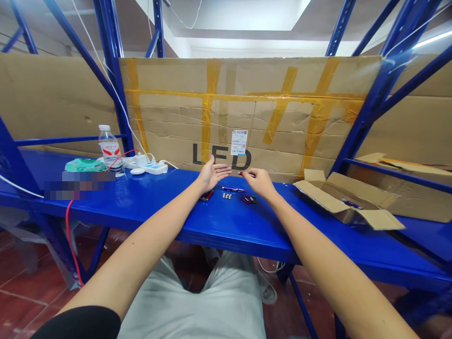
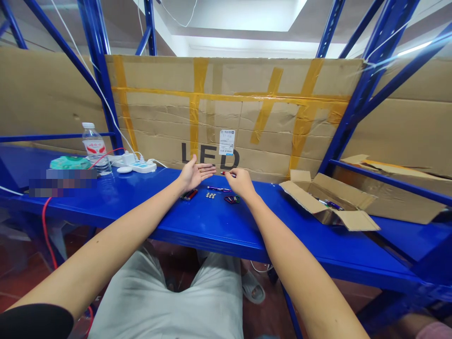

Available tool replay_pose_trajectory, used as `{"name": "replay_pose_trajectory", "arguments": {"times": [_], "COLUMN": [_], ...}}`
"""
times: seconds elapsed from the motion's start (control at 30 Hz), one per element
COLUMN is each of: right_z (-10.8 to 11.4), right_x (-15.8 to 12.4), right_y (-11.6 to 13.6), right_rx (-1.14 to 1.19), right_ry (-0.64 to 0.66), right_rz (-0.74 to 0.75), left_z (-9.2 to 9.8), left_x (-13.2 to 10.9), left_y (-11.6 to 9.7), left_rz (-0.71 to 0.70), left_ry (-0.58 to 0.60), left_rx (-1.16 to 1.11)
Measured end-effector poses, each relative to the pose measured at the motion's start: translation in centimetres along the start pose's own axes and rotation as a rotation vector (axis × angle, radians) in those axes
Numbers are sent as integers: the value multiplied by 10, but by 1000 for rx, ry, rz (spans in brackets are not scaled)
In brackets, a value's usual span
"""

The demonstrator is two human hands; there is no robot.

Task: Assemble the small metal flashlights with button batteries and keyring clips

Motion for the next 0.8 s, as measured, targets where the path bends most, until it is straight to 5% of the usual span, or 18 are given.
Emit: {"name": "replay_pose_trajectory", "arguments": {"times": [0.6,0.8], "right_z": [-5,-17], "right_x": [0,1], "right_y": [0,-4], "right_rx": [-42,42], "right_ry": [111,190], "right_rz": [23,91], "left_z": [3,1], "left_x": [4,3], "left_y": [0,13], "left_rz": [-55,-237], "left_ry": [0,69], "left_rx": [14,578]}}
Point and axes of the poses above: each hand's wrist, its own x-axis towards the middle knuckle, its own z-axis out of the back of the hand, y = z × x, the point moved 1 cm from there along x, towards the middle knuckle, and after that the axes turned 2 degrees about y, right-handed, at the moved point
